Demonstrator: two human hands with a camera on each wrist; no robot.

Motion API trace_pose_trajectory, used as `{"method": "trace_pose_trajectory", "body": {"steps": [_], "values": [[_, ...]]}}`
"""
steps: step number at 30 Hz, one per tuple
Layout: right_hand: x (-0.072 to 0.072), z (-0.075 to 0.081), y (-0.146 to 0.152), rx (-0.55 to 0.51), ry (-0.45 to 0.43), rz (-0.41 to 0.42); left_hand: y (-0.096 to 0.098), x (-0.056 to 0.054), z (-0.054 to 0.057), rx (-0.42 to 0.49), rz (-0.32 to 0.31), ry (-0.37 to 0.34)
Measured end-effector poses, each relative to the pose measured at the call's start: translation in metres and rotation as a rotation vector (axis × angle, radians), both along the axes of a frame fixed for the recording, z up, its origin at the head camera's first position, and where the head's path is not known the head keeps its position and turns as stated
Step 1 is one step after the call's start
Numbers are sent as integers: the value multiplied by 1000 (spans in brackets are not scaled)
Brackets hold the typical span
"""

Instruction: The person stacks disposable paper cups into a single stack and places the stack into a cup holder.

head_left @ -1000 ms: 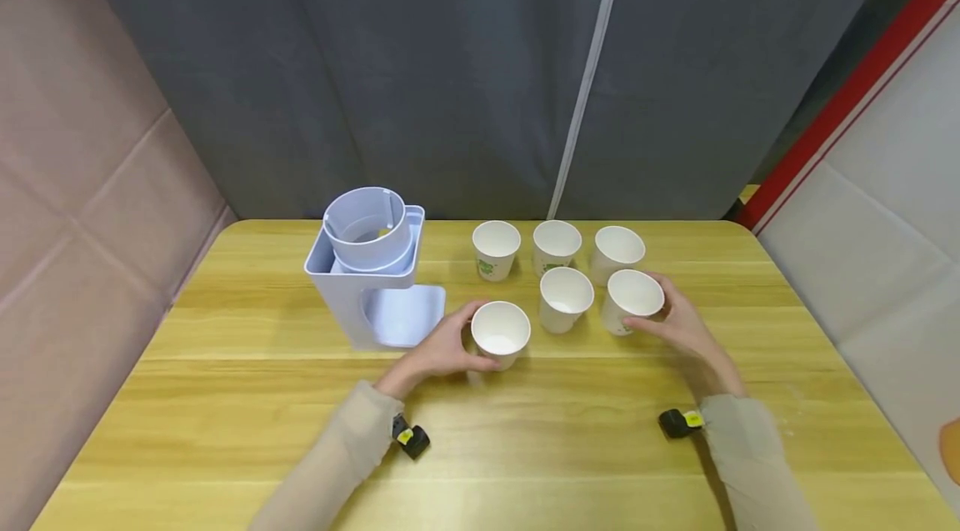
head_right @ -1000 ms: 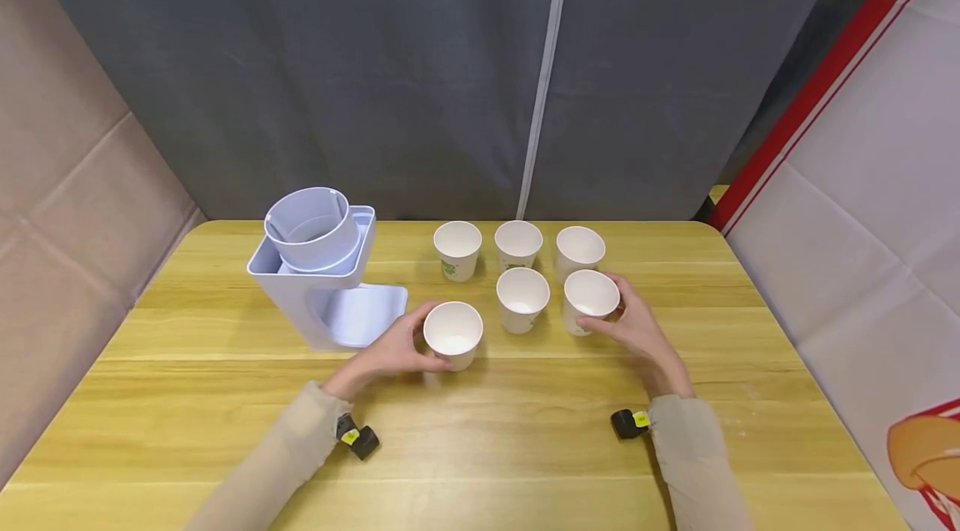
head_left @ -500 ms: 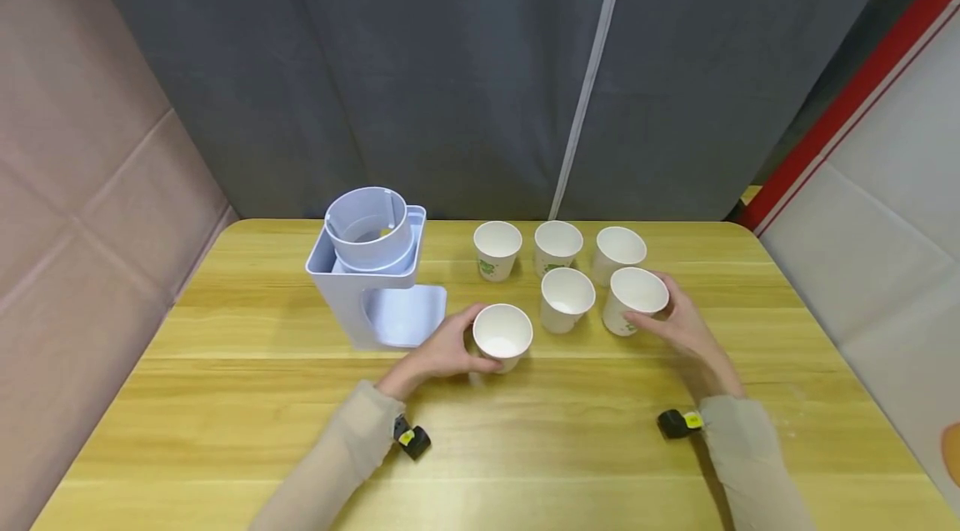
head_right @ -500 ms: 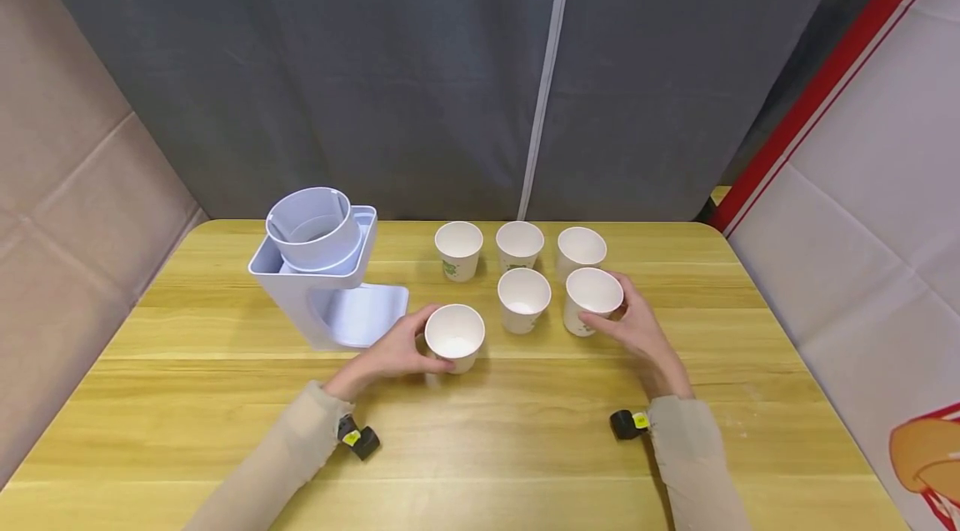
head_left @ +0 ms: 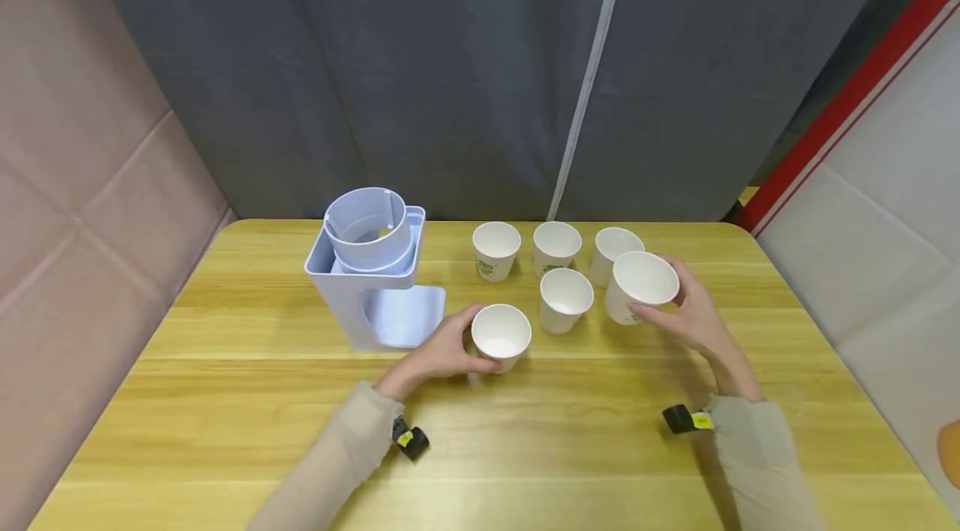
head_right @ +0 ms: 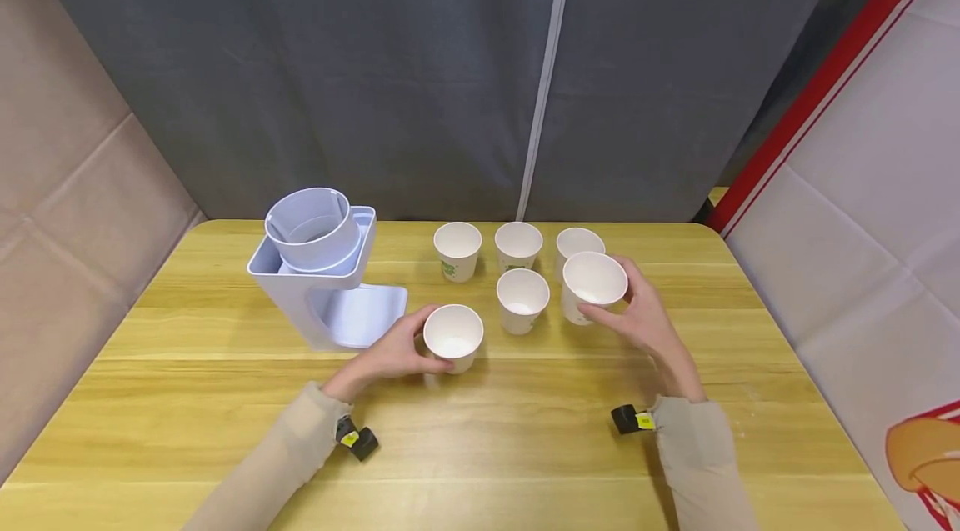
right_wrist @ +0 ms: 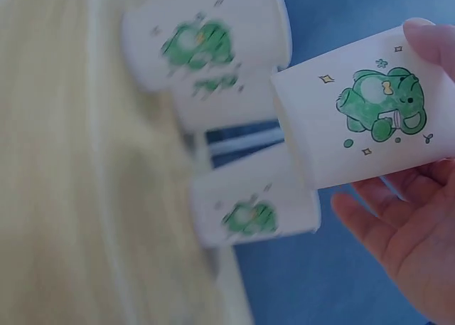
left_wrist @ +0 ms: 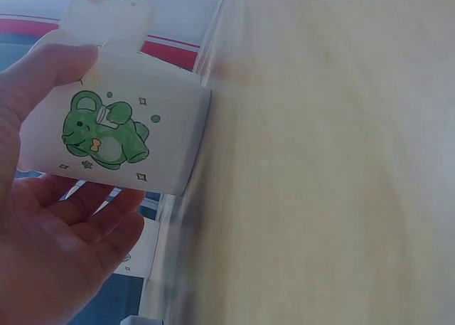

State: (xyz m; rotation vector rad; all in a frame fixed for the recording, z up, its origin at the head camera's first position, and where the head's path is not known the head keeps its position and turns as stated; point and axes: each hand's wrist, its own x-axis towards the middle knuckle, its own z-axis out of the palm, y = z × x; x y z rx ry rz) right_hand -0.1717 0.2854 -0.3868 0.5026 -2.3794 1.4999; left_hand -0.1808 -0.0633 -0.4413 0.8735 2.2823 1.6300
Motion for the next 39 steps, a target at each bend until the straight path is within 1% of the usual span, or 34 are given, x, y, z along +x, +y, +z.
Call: {"method": "trace_pose_trajectory", "body": {"steps": [3,6,9,13,16,27,30,35,39], "values": [[3,10,-10,-33,34,24,0,1,0,5,2,-4],[6,21,-21,-42,71,41,0,1,1,11,0,-2],[8,29,-33,-63,90,67,0,2,1,13,-1,-4],[8,35,-50,-98,98,128,-1,2,2,4,-1,1],[7,36,-62,-96,109,172,-1,3,3,-10,0,9],[-2,33,-107,-88,137,301,-1,2,3,-43,11,32],[-4,29,-116,-80,125,335,-1,2,2,-40,7,52],[-7,16,-125,-58,96,373,-2,2,1,-42,3,79],[-8,6,-132,-43,90,395,-2,1,2,-39,0,95]]}}
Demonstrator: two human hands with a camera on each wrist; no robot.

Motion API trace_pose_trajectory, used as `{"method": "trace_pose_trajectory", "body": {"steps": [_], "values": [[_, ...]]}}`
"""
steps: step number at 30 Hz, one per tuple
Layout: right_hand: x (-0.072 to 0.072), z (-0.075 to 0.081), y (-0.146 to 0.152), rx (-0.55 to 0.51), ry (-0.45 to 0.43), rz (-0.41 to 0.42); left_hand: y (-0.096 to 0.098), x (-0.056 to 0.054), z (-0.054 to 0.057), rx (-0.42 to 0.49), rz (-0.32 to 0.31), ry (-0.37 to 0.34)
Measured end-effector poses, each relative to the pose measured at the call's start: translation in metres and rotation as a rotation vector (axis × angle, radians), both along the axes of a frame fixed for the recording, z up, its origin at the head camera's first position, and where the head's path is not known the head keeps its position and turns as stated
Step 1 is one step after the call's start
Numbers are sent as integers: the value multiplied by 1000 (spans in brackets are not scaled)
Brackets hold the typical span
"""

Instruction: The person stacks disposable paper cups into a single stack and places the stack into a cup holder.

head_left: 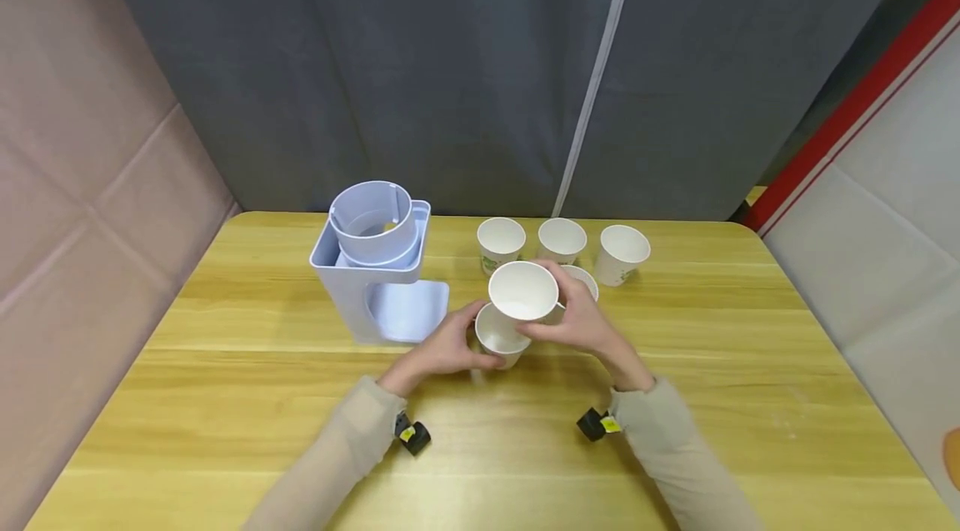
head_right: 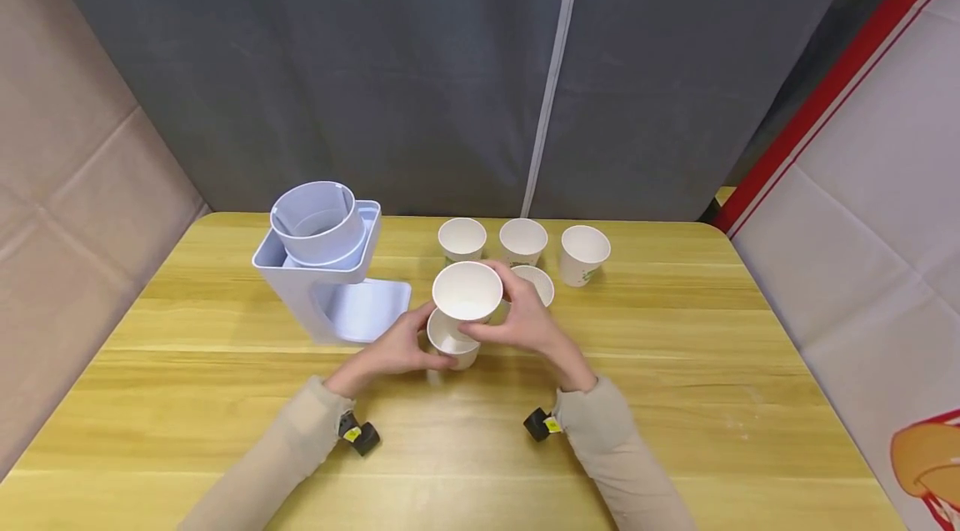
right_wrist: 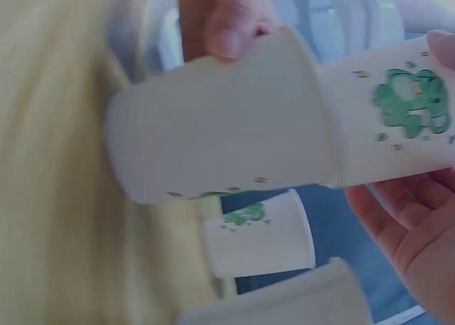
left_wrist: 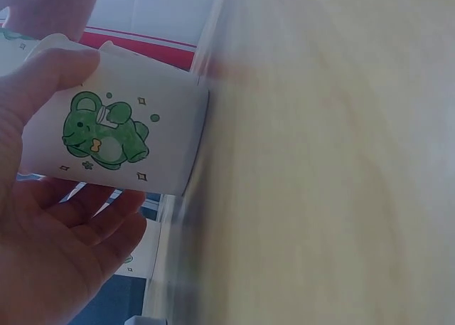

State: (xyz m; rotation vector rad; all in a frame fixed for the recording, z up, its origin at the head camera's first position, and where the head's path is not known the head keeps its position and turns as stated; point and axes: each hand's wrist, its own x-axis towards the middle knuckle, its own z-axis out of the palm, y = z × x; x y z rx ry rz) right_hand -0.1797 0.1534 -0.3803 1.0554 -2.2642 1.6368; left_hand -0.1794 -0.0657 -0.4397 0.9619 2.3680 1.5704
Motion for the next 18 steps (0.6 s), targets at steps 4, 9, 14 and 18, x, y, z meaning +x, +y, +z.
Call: {"method": "trace_pose_trajectory", "body": {"steps": [4,9,14,18], "values": [[0,-4,-6,-1,-3,10,0,1,3,3,-3,13],[-1,-8,-11,-27,-1,46,1,11,25,-7,-3,14],[0,-16,-14,-17,-8,36,1,18,38,-31,5,12],[4,-18,-16,16,-3,27,1,10,18,-26,14,10]]}}
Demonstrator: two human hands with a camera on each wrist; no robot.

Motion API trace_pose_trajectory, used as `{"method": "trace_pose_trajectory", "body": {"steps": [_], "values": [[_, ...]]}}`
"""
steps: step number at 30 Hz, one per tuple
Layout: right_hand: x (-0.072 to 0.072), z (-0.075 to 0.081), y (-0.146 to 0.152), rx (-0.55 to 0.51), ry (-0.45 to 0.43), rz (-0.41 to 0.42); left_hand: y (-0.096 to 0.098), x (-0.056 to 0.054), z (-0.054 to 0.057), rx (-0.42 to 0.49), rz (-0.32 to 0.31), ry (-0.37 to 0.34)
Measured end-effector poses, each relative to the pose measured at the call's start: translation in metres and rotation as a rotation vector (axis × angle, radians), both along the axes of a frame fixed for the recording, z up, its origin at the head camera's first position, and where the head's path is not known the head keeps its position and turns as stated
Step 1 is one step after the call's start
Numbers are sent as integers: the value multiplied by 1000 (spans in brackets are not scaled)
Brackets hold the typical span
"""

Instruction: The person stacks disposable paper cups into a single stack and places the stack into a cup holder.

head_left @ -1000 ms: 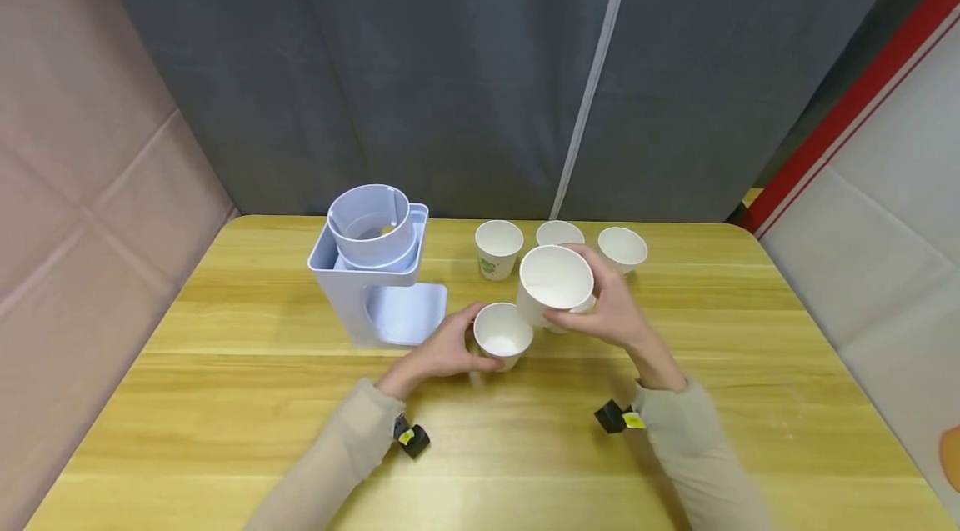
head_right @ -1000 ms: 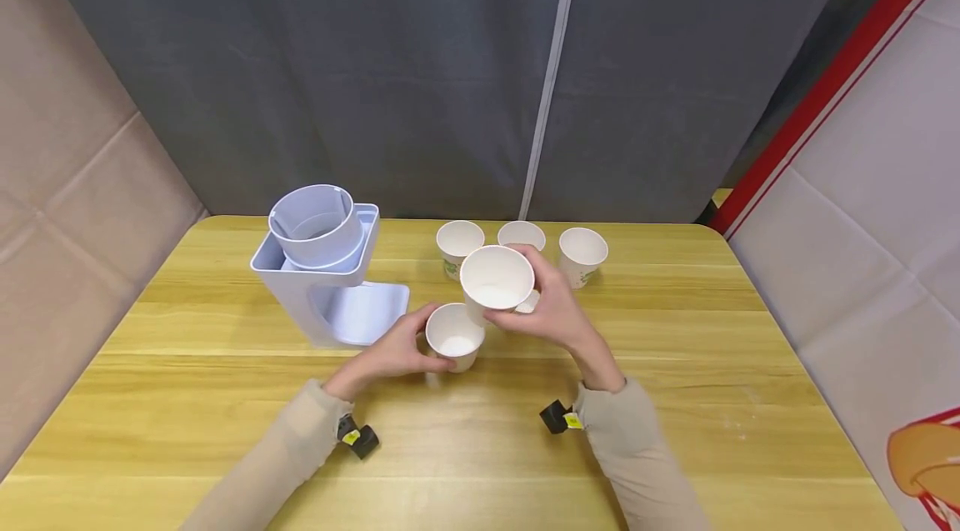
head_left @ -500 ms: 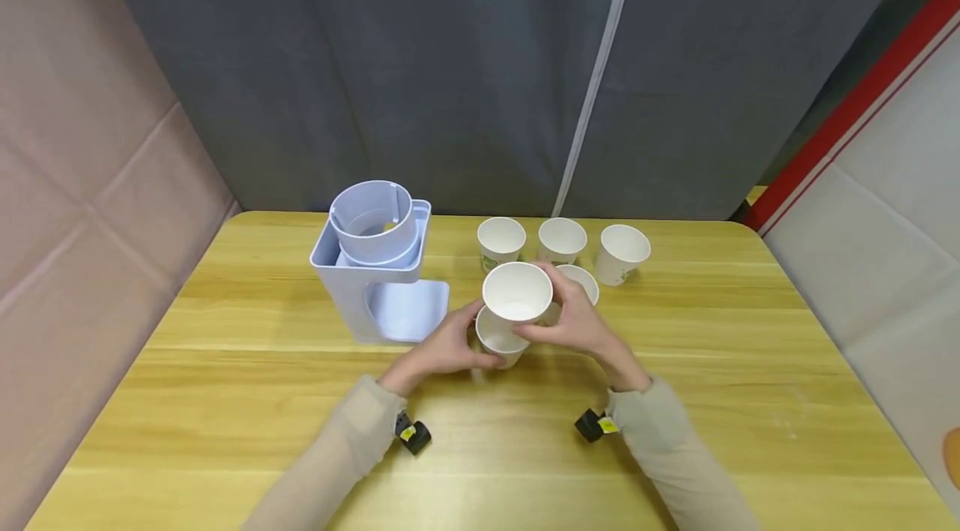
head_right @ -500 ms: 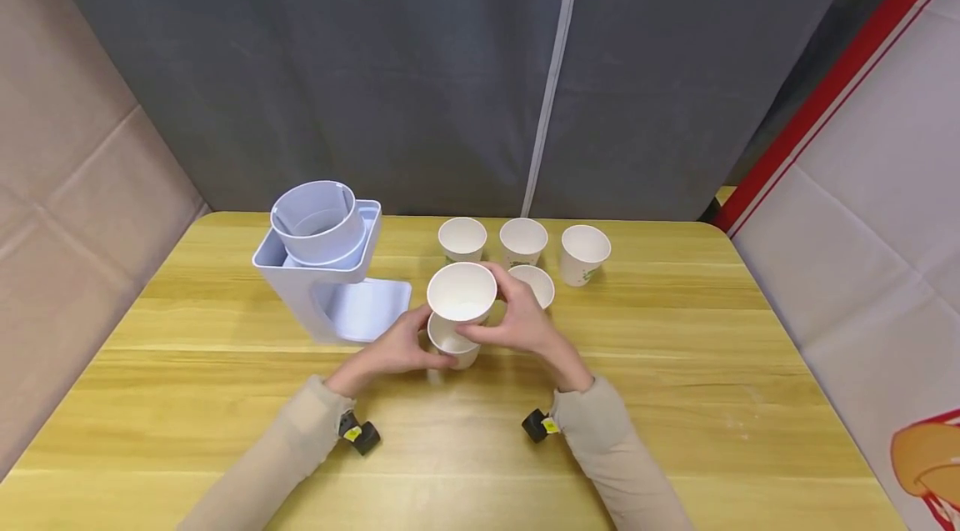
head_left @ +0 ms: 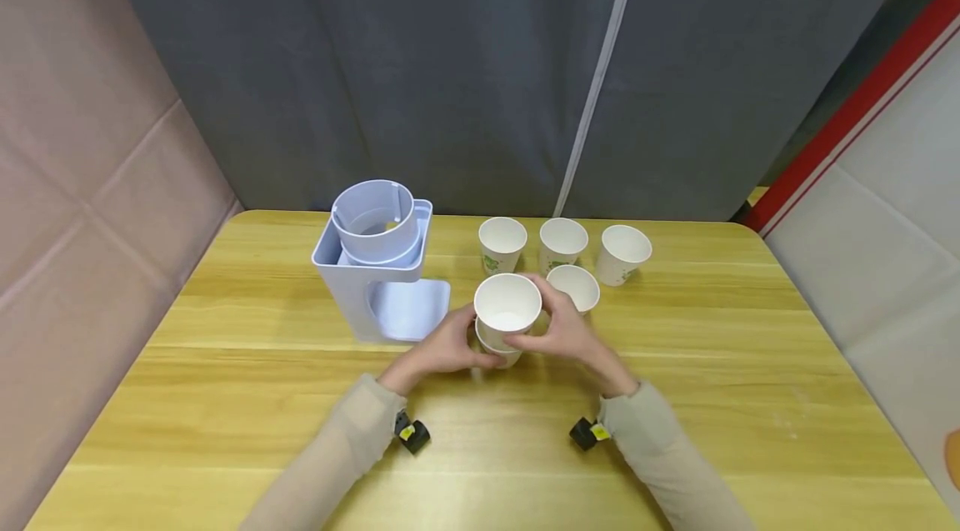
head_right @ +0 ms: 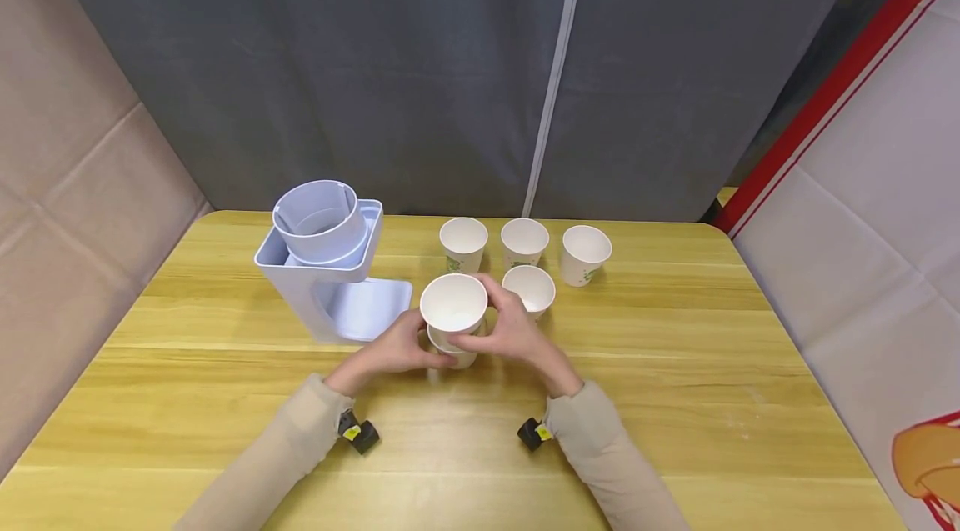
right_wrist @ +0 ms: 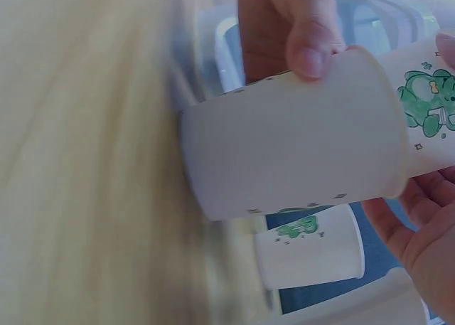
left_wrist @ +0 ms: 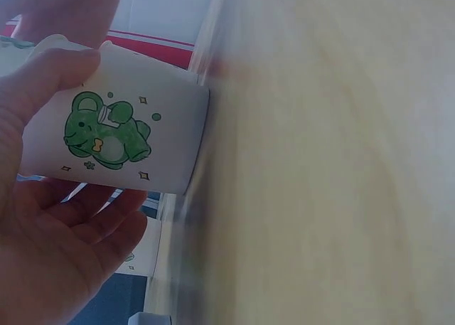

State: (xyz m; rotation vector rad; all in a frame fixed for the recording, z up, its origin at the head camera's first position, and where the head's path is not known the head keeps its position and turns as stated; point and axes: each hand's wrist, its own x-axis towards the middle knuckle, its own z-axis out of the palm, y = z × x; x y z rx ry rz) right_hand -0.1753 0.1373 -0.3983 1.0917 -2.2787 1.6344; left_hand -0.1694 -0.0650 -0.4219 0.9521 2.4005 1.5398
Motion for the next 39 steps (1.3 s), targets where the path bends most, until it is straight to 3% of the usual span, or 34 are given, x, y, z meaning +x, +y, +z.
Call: {"method": "trace_pose_trajectory", "body": {"steps": [2,6,13,20,27,30,36,37,39], "values": [[5,4,-2,12,2,3,-1,-5,-12,6,2,-15],[14,13,-5,21,-29,-2,-2,-9,-16,22,-5,-32],[19,11,-6,14,-101,2,0,-9,-16,48,-19,-69],[20,10,-5,54,-59,-2,0,-10,-14,15,-6,-53],[11,-17,-2,122,-40,-61,0,-9,-14,-3,-11,-45],[9,-21,-1,145,-24,-77,-1,-9,-13,3,-14,-51],[8,-22,-1,165,18,-79,-1,-9,-14,13,-25,-59],[11,-17,-2,167,12,-78,-1,-7,-9,13,-27,-63],[16,-6,-4,153,-12,-71,-1,-7,-10,13,-26,-57]]}}
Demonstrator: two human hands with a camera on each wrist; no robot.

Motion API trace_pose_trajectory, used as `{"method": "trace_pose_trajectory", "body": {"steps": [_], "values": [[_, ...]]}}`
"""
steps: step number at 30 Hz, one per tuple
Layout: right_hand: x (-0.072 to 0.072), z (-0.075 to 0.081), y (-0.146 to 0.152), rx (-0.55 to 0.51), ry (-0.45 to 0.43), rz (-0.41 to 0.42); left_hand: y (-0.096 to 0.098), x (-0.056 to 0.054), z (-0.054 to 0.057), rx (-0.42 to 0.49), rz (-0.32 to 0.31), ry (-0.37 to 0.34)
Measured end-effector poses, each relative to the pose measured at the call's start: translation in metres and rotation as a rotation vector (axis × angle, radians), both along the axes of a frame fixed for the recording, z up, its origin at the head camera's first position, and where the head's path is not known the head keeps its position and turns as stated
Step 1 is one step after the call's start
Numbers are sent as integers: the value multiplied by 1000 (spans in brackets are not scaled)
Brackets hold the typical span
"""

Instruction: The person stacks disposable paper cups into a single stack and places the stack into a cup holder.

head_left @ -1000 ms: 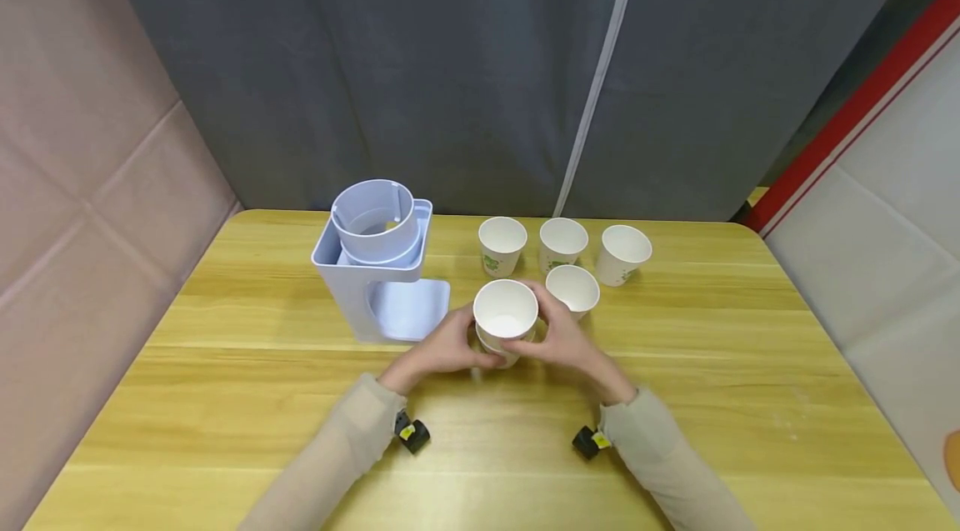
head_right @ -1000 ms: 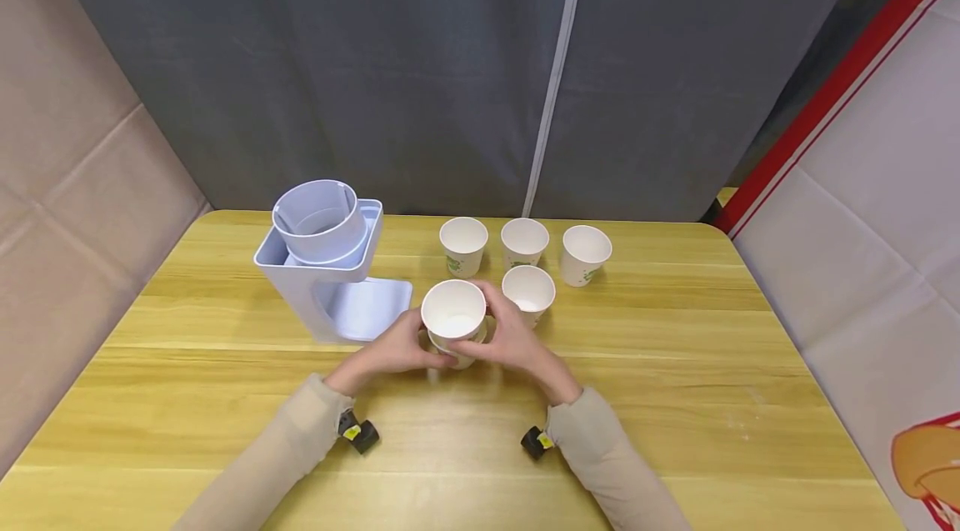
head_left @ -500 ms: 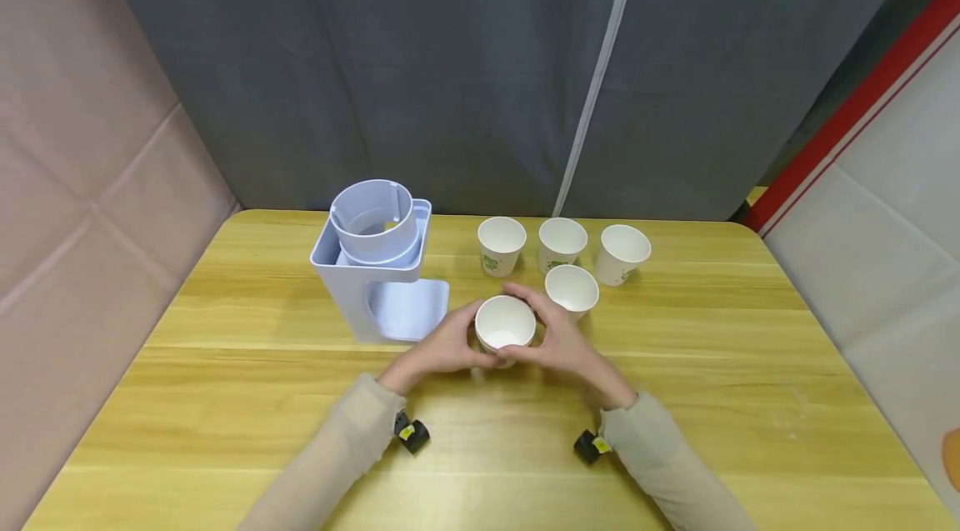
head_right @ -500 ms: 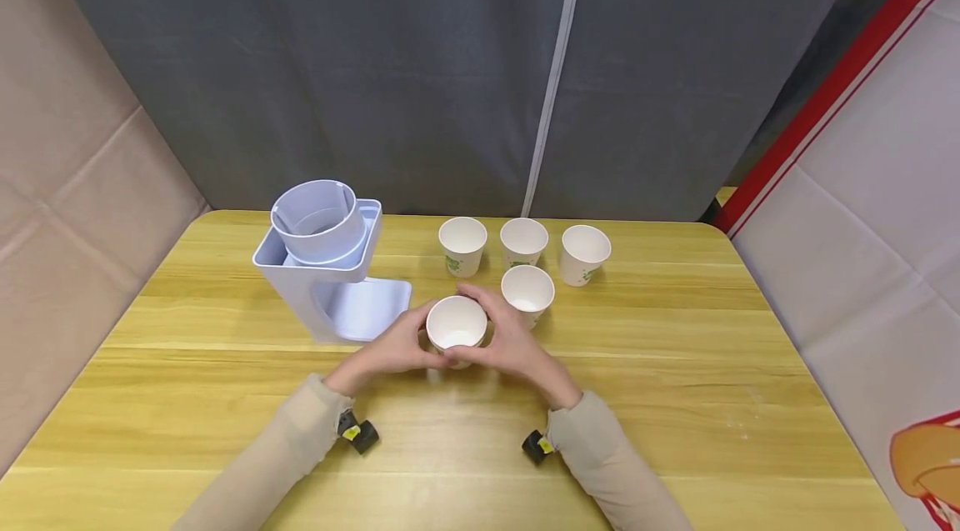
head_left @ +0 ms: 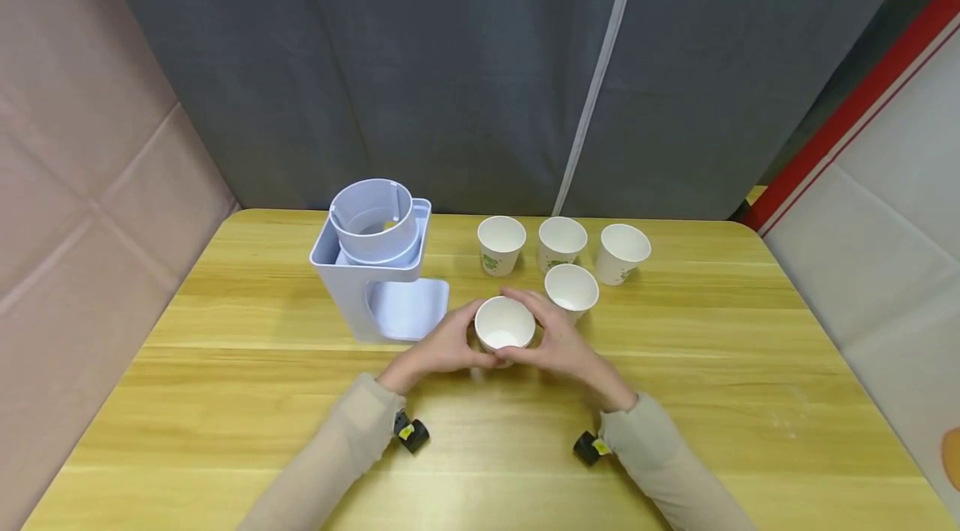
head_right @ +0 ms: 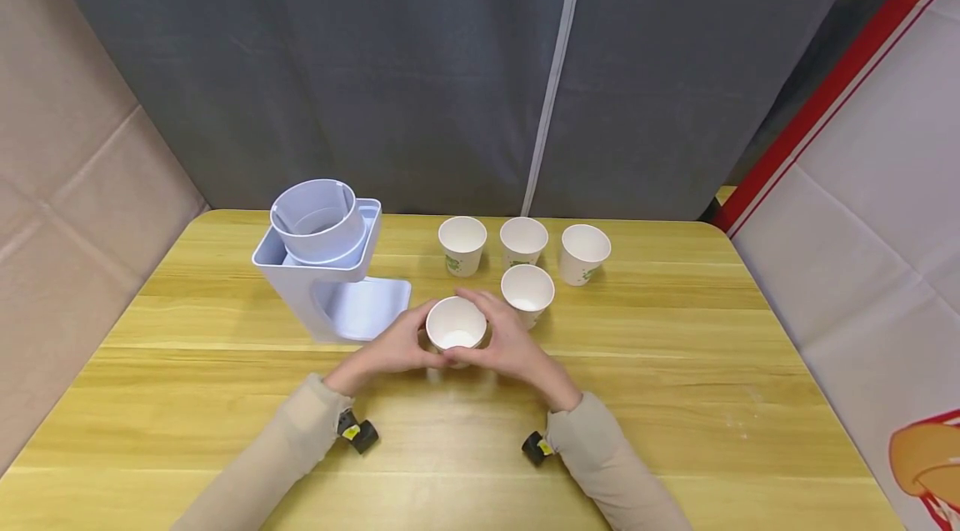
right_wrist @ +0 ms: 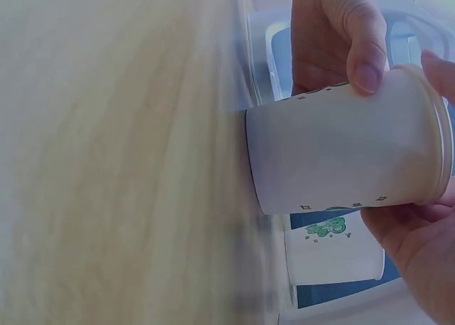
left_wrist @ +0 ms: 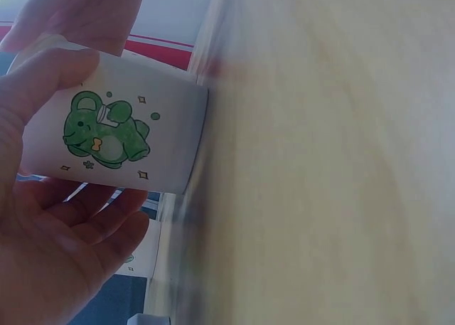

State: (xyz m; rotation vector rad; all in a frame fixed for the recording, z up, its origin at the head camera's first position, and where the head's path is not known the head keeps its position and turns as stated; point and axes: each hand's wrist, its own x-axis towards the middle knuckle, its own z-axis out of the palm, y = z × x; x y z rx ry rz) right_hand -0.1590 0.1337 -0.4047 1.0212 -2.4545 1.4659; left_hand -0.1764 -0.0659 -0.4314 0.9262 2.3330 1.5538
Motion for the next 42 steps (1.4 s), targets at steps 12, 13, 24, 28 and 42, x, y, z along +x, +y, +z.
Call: {"method": "trace_pose_trajectory", "body": {"steps": [12,13,24,28,42], "values": [[-10,10,18,-190,123,12,1,-4,-6,-15,26,20],[-11,10,21,-203,124,4,1,-4,-6,-17,27,20],[-20,14,53,-280,191,-131,1,-3,-4,-5,27,-12],[-19,17,58,-265,195,-181,0,-3,-5,5,21,-25],[-14,25,63,-84,16,-273,-1,-4,-7,-5,20,-18]]}}
